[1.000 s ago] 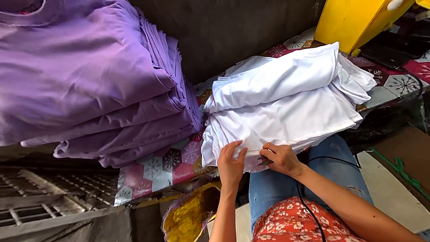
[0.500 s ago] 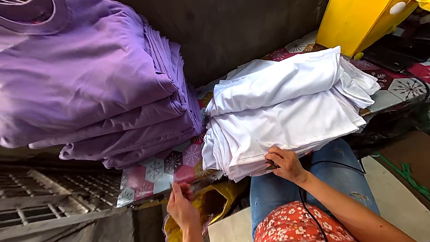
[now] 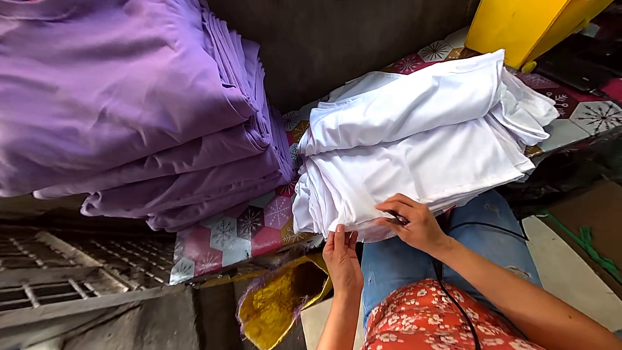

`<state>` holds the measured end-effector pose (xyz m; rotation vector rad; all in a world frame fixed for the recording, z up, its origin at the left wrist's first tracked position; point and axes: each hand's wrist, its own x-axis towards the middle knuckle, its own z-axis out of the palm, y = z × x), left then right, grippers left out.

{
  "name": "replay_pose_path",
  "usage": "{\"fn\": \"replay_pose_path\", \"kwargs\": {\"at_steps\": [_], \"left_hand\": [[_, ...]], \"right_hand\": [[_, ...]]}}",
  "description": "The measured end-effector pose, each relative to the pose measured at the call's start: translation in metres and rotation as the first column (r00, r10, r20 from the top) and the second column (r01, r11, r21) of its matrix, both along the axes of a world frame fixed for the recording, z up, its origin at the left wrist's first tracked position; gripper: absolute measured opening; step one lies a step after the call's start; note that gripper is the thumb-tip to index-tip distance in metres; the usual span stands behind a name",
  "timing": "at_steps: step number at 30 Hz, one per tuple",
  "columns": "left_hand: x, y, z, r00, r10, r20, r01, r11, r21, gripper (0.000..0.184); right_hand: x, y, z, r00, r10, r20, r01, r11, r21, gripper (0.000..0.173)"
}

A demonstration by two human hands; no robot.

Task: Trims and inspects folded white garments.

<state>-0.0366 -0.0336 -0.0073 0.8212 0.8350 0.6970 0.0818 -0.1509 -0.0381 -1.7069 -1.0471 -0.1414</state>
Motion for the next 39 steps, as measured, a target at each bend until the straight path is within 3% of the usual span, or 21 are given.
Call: {"fn": "replay_pose_path", "kwargs": {"at_steps": [4,7,10,12,14,16,18,19,21,22,24,25,27,28,30,32,34,36,39], "left_hand": [[-0.008,-0.005,0.005,0.997,0.029,0.071,-0.03,0.999,0.016,0.025],[-0.01,-0.004,0.012,0.99,0.058,0.125,-0.054,0.998,-0.039,0.027],[-0.013,-0.001,0.01,0.983,0.061,0.174,-0.044,0.994,-0.099,0.027],[-0.014,0.0,0.008,0.986,0.048,0.16,-0.025,0.989,-0.143,0.026],[-0.008,0.0,0.019,0.998,0.032,0.055,-0.021,0.983,-0.182,0.02],[-0.004,0.003,0.013,0.996,0.072,0.045,-0.061,0.977,-0.205,0.023],[-0.01,0.008,0.007,0.992,0.025,0.122,-0.006,0.988,-0.154,0.021],[-0.017,0.009,-0.002,0.98,0.001,0.199,0.026,0.991,-0.131,0.021],[-0.018,0.009,0.005,0.981,0.012,0.193,0.017,0.988,-0.151,0.022],[-0.016,0.008,0.009,0.985,0.019,0.173,0.01,0.986,-0.164,0.022],[-0.015,0.006,0.009,0.989,0.008,0.148,0.019,0.984,-0.178,0.023],[-0.015,0.005,0.007,0.991,-0.005,0.135,0.031,0.982,-0.184,0.023],[-0.017,0.005,-0.001,0.991,-0.015,0.136,0.042,0.979,-0.2,0.024],[-0.022,0.005,-0.005,0.989,-0.025,0.148,0.055,0.977,-0.206,0.027],[-0.031,0.003,-0.009,0.99,-0.041,0.134,0.075,0.964,-0.254,0.035],[-0.018,0.002,0.001,0.993,0.072,0.091,-0.041,0.952,-0.302,0.027],[-0.011,0.003,0.005,0.986,0.129,0.105,-0.09,0.945,-0.314,0.024],[-0.015,0.01,0.0,0.986,0.05,0.162,-0.01,0.97,-0.241,0.028],[-0.024,0.012,0.004,0.965,-0.001,0.261,0.05,0.982,-0.183,0.031]], "right_hand": [[-0.009,0.035,0.018,0.997,0.04,-0.068,-0.046,0.994,-0.1,0.026],[-0.014,0.046,0.028,0.95,0.066,-0.304,-0.13,0.972,-0.197,0.023],[-0.027,0.05,0.045,0.922,0.088,-0.377,-0.138,0.985,-0.107,0.023],[-0.053,0.051,0.062,0.919,0.247,-0.307,-0.267,0.963,-0.025,0.018],[-0.083,0.052,0.071,0.87,0.474,-0.135,-0.477,0.879,0.007,0.008],[-0.097,0.053,0.068,0.833,0.554,0.003,-0.554,0.832,0.041,0.01],[-0.086,0.049,0.062,0.906,0.422,0.036,-0.424,0.902,0.084,0.011],[-0.073,0.047,0.058,0.947,0.321,-0.022,-0.318,0.944,0.092,0.011],[-0.047,0.048,0.05,0.976,0.091,-0.2,-0.091,0.996,0.006,0.02],[-0.036,0.05,0.047,0.953,0.028,-0.301,-0.055,0.995,-0.08,0.027],[-0.022,0.054,0.044,0.89,0.017,-0.456,-0.13,0.967,-0.218,0.03],[-0.024,0.057,0.043,0.901,0.015,-0.433,-0.126,0.965,-0.229,0.025],[-0.04,0.062,0.045,0.988,0.018,-0.154,-0.041,0.988,-0.147,0.015],[-0.051,0.064,0.049,0.998,0.062,-0.016,-0.063,0.994,-0.084,0.011],[-0.081,0.066,0.059,0.949,0.3,0.094,-0.3,0.954,-0.01,0.005],[-0.108,0.067,0.066,0.8,0.599,0.038,-0.6,0.8,0.0,0.012],[-0.113,0.066,0.067,0.702,0.712,0.004,-0.712,0.702,-0.018,0.028],[-0.1,0.058,0.066,0.81,0.586,0.012,-0.586,0.81,-0.001,0.032],[-0.06,0.045,0.058,0.955,0.284,-0.084,-0.283,0.959,0.023,0.054]]}}
